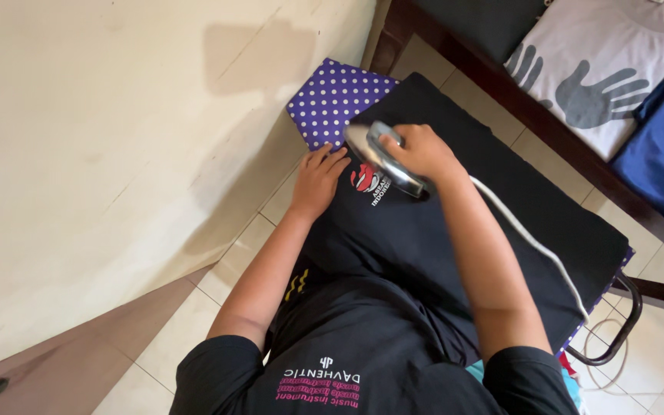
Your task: The person irons a black t-shirt on a purple polka-dotted ironing board. They smooth the fabric with their hands, use a steam iron to press the shirt, and flip it over to iron the other side.
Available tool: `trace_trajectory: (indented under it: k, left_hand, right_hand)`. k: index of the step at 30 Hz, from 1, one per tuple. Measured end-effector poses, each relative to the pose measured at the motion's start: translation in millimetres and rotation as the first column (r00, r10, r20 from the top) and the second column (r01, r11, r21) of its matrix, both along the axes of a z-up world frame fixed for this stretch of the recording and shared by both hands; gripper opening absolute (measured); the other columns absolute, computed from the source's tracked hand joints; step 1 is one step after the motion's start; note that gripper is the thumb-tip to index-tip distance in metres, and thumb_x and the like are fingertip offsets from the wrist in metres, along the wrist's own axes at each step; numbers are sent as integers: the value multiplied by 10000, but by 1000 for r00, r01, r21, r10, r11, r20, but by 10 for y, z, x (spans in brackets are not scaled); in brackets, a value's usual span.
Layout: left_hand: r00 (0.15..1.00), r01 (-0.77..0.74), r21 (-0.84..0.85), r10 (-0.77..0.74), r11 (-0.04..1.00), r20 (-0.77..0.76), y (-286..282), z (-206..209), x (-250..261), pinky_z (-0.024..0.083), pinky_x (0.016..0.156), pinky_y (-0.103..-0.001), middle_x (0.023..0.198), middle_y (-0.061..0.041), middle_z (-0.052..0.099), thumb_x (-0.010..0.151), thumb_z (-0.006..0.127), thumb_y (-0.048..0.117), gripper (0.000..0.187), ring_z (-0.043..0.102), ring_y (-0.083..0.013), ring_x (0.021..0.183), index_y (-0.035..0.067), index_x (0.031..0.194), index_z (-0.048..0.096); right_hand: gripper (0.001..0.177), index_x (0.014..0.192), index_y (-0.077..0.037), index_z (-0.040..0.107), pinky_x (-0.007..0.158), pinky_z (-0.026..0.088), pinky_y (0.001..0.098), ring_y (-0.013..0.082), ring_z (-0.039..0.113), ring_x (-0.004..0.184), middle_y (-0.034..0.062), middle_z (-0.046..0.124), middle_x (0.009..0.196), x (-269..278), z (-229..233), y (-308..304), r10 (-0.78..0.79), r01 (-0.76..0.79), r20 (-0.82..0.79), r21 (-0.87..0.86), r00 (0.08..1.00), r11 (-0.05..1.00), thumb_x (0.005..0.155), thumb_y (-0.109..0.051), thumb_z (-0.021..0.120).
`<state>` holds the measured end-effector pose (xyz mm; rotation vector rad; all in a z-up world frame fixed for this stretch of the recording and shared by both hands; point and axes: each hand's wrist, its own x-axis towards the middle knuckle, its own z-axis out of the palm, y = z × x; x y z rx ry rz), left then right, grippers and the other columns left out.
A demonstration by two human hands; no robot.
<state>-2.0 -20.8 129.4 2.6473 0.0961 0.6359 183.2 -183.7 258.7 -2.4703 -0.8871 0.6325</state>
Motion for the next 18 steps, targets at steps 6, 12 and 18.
trace_trajectory:
  k: [6, 12, 18]
  left_hand:
    - [997, -52, -53, 55, 997, 61, -101, 214, 94, 379, 1041, -478, 1227, -43, 662, 920, 696, 220, 354, 543, -288, 1239, 106, 1255, 701]
    - [996, -94, -94, 93, 991, -14, -91, 282, 436, 401, 951, -479, 1054, -99, 646, 965, 698, 267, 304, 553, -303, 1047, 43, 1169, 705]
    - [950, -295, 60, 285, 954, 128, -141, 232, 879, 416, 972, -488, 1097, -125, 638, 891, 692, 230, 198, 567, -310, 1078, 59, 985, 659]
  right_hand:
    - [477, 1014, 0, 715, 730, 536, 488, 422, 707, 798, 275, 692, 796, 67, -17, -162, -145, 143, 50, 50, 988, 988, 987, -457, 581]
    - [439, 994, 5, 711, 708, 532, 469, 411, 712, 763, 256, 691, 786, 188, -10, -332, -122, 121, 22, 26, 992, 992, 977, -424, 619]
    - [397, 1012, -13, 712, 651, 521, 467, 402, 703, 686, 244, 685, 735, 179, -84, -313, -100, 103, -37, 75, 994, 992, 946, -393, 620]
